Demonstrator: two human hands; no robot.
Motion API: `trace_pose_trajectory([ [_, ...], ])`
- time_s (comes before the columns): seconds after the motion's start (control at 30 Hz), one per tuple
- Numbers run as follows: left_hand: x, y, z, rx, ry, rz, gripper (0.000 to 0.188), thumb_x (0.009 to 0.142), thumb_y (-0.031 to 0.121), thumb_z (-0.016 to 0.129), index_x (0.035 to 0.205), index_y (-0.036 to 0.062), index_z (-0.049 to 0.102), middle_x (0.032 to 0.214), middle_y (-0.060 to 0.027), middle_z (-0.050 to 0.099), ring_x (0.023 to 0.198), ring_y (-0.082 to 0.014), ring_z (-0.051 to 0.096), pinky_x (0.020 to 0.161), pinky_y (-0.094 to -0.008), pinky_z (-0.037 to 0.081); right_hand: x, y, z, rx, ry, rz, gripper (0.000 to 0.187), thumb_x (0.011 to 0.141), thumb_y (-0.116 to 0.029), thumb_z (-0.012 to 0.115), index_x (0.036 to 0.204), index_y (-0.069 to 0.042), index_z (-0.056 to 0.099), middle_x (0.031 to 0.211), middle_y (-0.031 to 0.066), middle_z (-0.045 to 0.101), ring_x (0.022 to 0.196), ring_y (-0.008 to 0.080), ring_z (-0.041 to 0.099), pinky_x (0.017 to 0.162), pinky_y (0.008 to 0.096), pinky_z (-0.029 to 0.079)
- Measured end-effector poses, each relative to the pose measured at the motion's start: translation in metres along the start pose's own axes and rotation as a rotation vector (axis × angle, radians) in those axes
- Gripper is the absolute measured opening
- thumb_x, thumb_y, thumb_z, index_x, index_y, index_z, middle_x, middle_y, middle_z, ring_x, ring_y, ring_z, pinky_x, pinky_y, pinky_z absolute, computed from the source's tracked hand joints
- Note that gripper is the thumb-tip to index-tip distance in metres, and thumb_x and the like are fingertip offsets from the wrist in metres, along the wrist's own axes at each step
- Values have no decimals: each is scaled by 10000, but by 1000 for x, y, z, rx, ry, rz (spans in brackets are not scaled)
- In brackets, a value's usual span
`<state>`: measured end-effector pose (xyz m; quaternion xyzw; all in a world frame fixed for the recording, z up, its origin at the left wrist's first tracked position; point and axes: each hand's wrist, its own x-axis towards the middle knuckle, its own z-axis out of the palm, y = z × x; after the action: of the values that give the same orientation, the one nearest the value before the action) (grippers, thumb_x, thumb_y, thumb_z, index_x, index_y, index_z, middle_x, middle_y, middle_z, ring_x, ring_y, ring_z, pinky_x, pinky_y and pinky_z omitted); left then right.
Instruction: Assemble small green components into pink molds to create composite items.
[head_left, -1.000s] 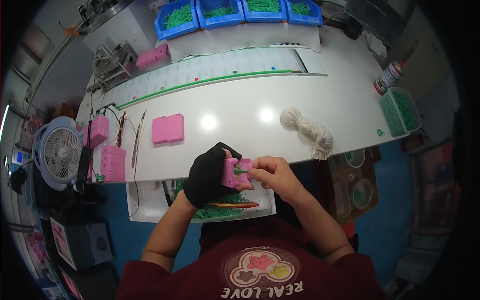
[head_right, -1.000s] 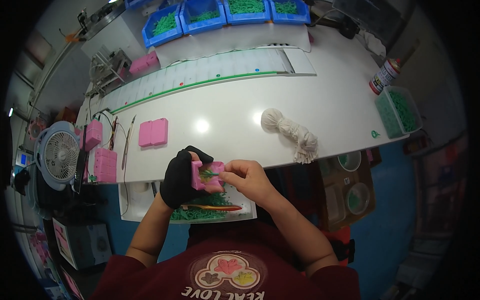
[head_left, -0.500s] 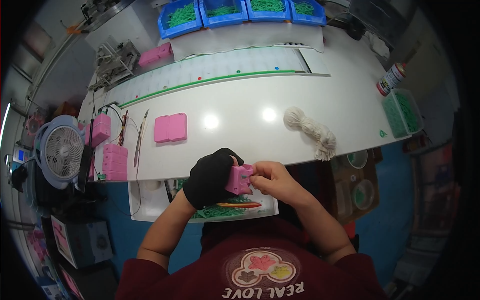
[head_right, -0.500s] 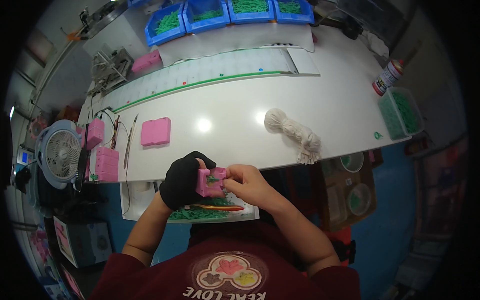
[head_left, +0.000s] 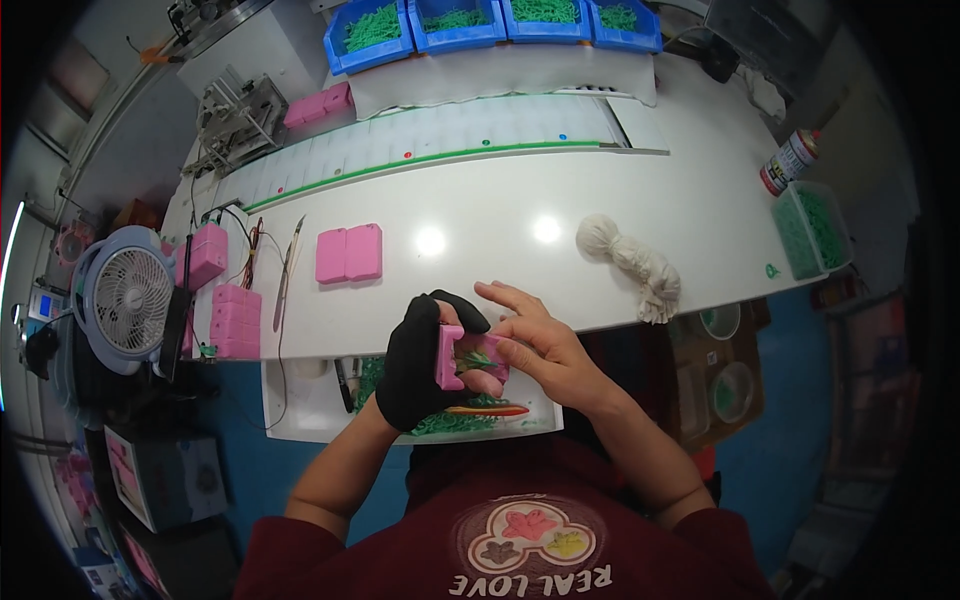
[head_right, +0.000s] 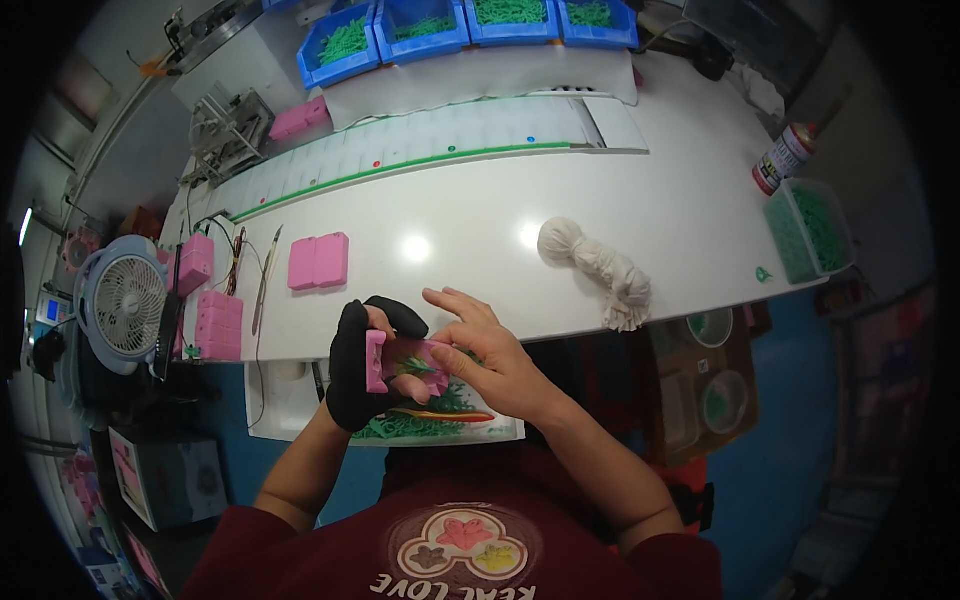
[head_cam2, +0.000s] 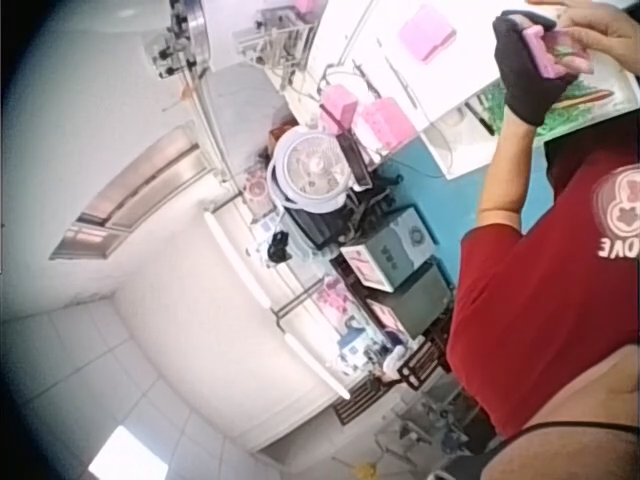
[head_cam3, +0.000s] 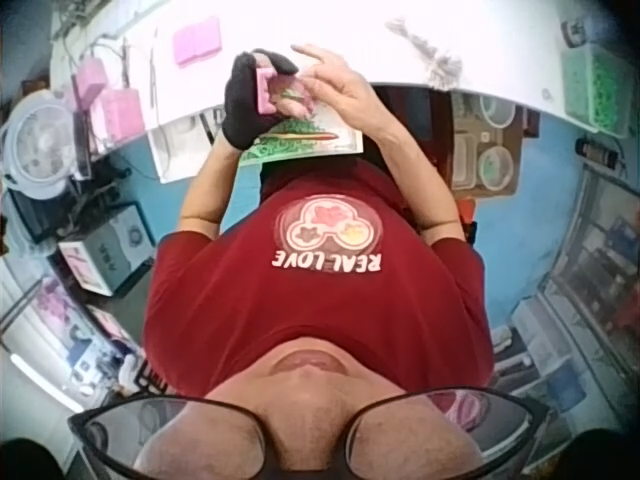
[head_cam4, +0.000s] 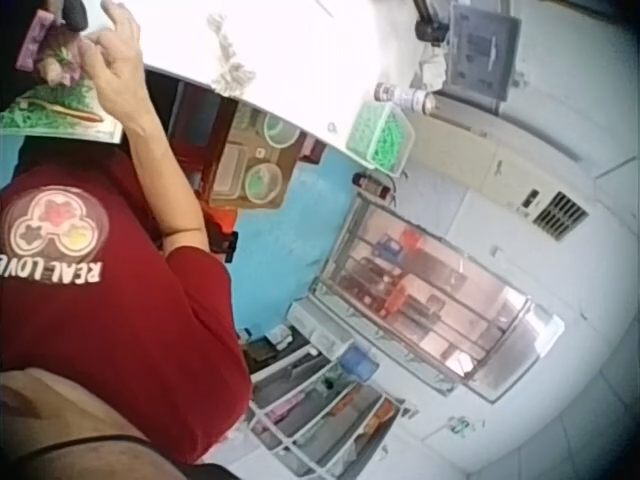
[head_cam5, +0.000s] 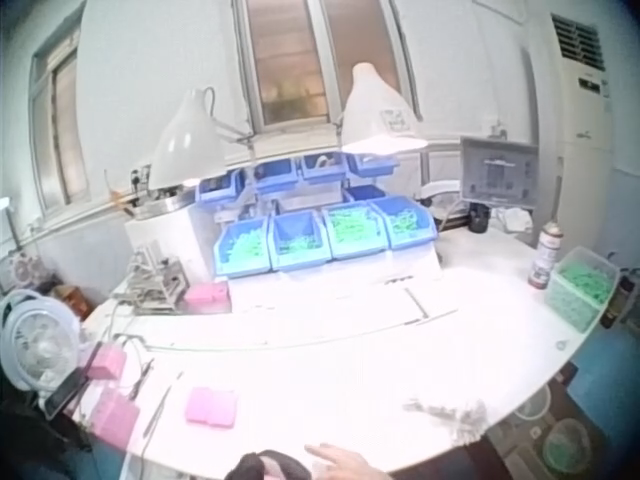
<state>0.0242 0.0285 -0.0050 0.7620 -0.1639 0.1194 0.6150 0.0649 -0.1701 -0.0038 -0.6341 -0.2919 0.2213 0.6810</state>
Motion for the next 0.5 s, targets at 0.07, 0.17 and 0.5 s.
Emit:
trace_pose_trajectory([
  [0.07,10,16,8,-287,39,-118,831,627,514,858,1141,61,387,1114,-111,543,930,-168,597,802,-286,502,1,2,-3,-164,39,-175,193,950,-246,580,1004,-85,672,1500,171,364,1426,374,214,1116,476,215],
  [0.17,7,20,-5,-939,-217,-578,959,608,682,749,1223,44,382,1104,-98,561,1061,-199,614,913,-326,517,3,2,-14,-198,-17,-207,170,939,-228,592,993,-92,678,1544,159,297,1447,397,138,1142,505,143],
  [0.5,-2,-7,-7,-747,-190,-479,943,634,703,715,1229,43,397,1157,-93,576,1059,-185,614,893,-315,518,-9,3,9,-132,307,-1,153,855,-161,706,943,-49,648,1415,195,453,1324,330,415,1069,426,341],
])
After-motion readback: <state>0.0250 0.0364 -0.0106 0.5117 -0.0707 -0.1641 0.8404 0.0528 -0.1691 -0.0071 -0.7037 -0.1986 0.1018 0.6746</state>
